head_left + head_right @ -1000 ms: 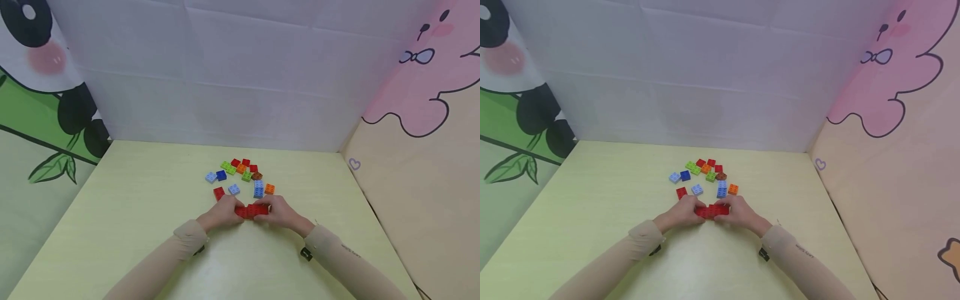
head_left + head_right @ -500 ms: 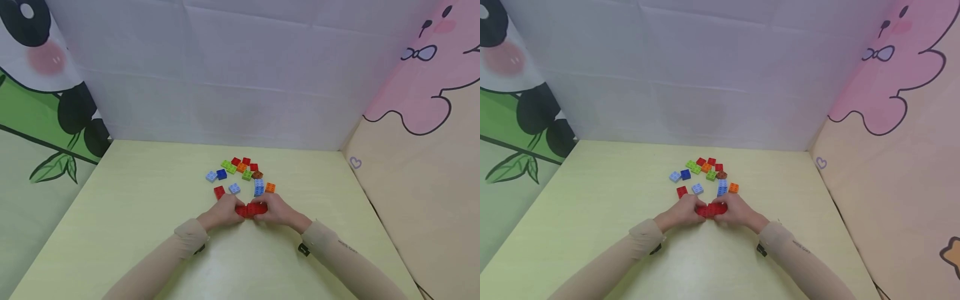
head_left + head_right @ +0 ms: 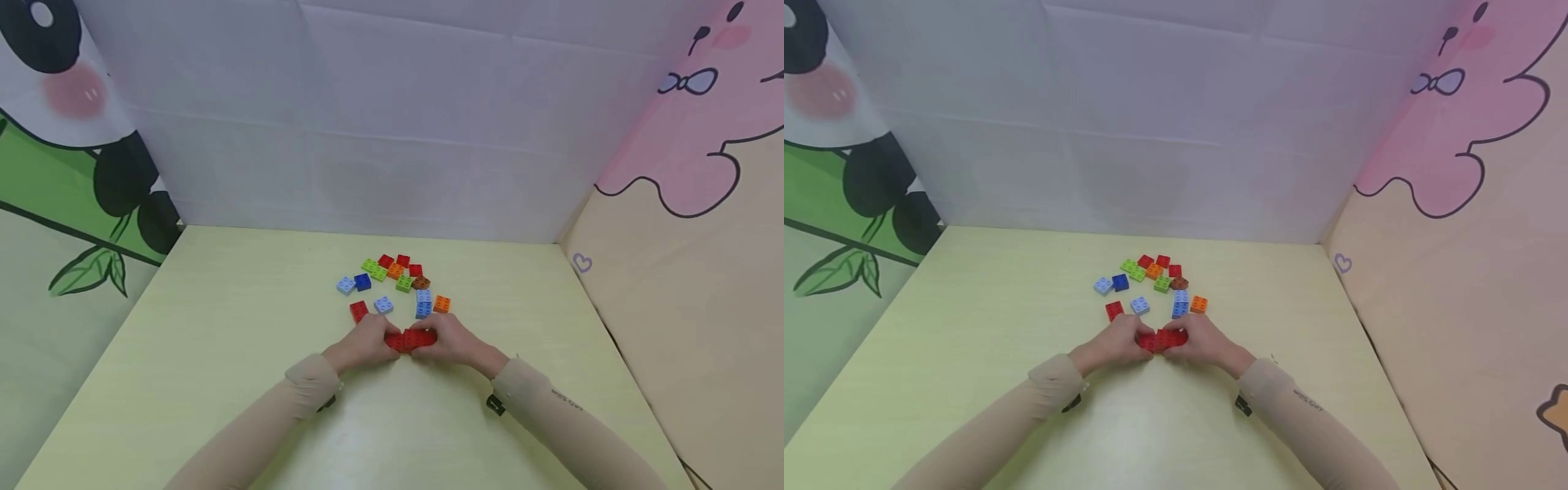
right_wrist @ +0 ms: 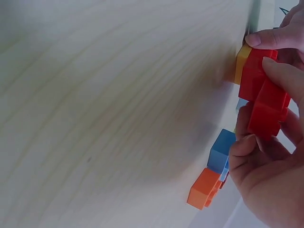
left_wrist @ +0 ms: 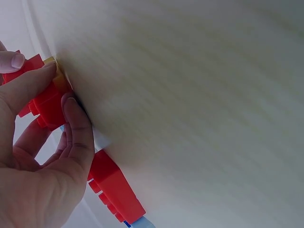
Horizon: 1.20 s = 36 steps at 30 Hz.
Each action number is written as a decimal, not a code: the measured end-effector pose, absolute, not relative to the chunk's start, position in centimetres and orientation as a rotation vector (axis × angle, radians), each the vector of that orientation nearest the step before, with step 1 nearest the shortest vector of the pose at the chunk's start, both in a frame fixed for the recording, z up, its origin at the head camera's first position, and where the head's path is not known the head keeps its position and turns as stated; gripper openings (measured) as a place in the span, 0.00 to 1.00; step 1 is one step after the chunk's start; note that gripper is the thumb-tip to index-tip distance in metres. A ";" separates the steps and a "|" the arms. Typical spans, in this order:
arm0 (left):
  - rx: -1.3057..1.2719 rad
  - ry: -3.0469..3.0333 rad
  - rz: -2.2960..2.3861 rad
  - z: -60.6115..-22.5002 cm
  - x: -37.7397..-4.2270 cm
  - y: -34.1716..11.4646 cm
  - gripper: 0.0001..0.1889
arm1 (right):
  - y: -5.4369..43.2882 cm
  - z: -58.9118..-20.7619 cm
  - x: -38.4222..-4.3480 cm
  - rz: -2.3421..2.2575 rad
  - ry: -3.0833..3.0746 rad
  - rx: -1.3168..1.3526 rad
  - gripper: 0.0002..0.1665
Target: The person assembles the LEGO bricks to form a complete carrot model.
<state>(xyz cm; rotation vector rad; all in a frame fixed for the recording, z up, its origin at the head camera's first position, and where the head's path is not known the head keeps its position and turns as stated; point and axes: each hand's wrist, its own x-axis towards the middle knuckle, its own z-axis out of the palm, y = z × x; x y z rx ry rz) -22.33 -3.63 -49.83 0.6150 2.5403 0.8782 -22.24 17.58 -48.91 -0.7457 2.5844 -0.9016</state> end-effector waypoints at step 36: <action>0.621 2.552 0.835 -50.2 -22.7 -3.6 0.19 | 17.0 -48.5 -22.3 -0.879 2.532 -0.670 0.18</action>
